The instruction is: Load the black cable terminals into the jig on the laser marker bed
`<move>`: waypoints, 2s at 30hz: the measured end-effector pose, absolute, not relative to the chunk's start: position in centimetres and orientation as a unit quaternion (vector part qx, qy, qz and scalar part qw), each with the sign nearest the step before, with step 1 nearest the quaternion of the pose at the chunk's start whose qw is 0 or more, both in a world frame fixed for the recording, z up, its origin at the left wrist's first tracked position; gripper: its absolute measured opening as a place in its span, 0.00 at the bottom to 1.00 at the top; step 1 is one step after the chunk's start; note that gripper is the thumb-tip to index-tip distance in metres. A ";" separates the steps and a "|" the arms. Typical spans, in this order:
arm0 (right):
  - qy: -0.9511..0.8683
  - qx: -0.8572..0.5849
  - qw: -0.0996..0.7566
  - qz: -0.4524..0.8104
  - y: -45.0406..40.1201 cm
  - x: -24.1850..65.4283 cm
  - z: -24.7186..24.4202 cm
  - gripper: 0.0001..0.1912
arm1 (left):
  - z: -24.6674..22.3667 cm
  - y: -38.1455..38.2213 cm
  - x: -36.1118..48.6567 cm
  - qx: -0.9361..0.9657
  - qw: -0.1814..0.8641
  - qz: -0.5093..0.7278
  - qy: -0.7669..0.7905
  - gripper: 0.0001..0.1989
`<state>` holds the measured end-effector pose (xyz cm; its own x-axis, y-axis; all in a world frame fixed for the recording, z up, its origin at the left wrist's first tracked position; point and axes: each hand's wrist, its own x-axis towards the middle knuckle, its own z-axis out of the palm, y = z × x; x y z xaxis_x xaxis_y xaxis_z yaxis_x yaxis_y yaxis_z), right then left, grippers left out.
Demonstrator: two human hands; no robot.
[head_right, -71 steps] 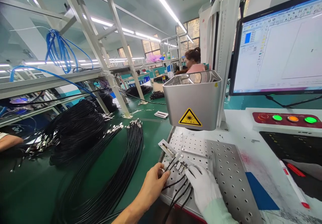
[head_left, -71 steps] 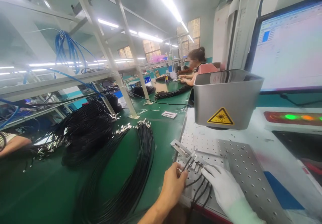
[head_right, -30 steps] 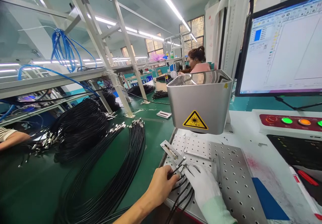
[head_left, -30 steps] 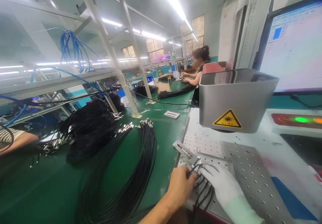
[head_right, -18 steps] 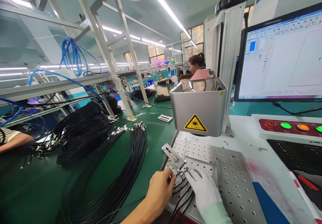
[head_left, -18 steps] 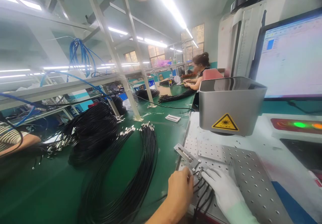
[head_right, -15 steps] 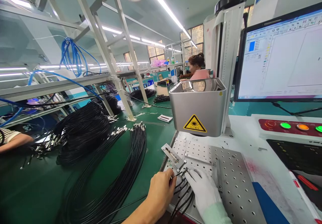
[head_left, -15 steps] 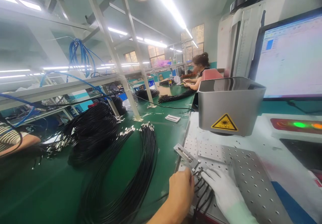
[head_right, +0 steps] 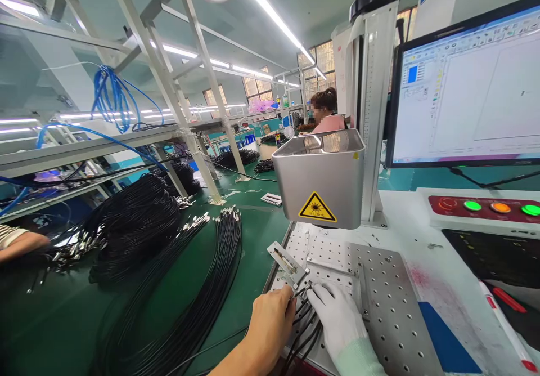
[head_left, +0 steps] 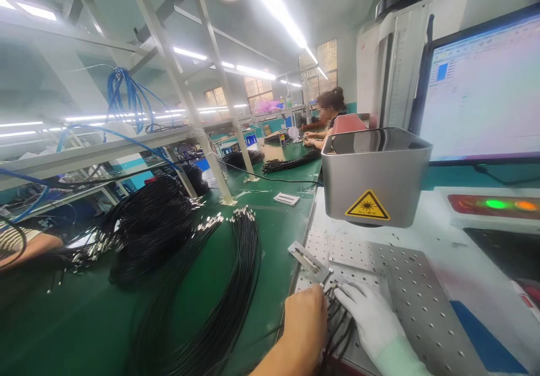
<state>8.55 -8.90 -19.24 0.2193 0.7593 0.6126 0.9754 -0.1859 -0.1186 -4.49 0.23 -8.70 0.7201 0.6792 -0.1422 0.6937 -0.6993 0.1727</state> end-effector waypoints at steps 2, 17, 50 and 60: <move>-0.586 -0.742 0.243 -0.218 -8.9 8.5 -19.2 0.29 | -8.7 0.2 -4.3 0.922 0.104 -0.050 0.369 0.13; -0.634 -0.707 0.209 -0.233 -7.9 9.8 -20.0 0.30 | -9.1 0.7 -4.1 0.923 0.121 -0.081 0.355 0.13; -0.551 -0.757 0.332 0.118 -11.1 13.4 -13.5 0.20 | -19.7 -2.2 -3.1 0.963 -0.090 0.175 0.183 0.03; -0.557 -0.744 0.359 0.087 -11.0 13.7 -15.0 0.18 | -20.5 -2.9 -3.4 0.928 -0.141 0.292 0.182 0.12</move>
